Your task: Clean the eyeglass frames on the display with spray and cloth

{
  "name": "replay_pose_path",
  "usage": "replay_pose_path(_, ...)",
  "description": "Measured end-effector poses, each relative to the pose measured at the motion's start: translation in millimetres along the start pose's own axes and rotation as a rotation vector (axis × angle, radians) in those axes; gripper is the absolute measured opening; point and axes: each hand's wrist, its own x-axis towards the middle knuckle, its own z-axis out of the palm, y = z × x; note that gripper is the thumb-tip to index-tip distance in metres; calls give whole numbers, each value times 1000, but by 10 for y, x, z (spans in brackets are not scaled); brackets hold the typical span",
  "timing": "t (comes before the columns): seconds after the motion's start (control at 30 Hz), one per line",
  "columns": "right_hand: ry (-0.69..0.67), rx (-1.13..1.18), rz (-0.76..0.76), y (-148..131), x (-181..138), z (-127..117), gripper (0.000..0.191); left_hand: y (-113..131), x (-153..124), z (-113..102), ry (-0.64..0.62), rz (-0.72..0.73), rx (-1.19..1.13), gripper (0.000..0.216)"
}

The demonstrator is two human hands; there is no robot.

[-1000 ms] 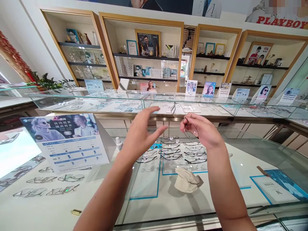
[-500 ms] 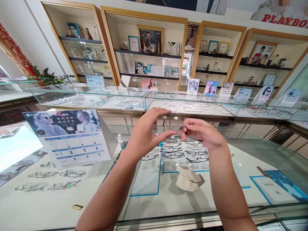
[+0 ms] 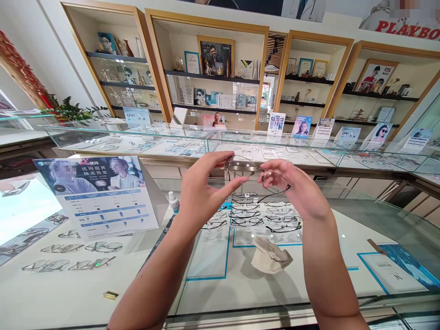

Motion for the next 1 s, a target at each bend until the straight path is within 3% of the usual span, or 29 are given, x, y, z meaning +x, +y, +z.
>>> replay_pose_path(0.17, 196, -167, -143, 4, -12, 29, 40, -42, -16, 23, 105, -108, -72, 51)
replay_pose_path(0.43, 534, -549, -320, 76, -10, 247, 46, -75, -37, 66, 231, -139, -86, 50)
replay_pose_path(0.77, 606, -603, -364, 112, 24, 283, 33, -126, -56, 209, 279, -143, -71, 49)
replay_pose_path(1.0, 624, -596, -359, 133, 30, 302, 34, -131, -41, 236, 309, -129, -59, 46)
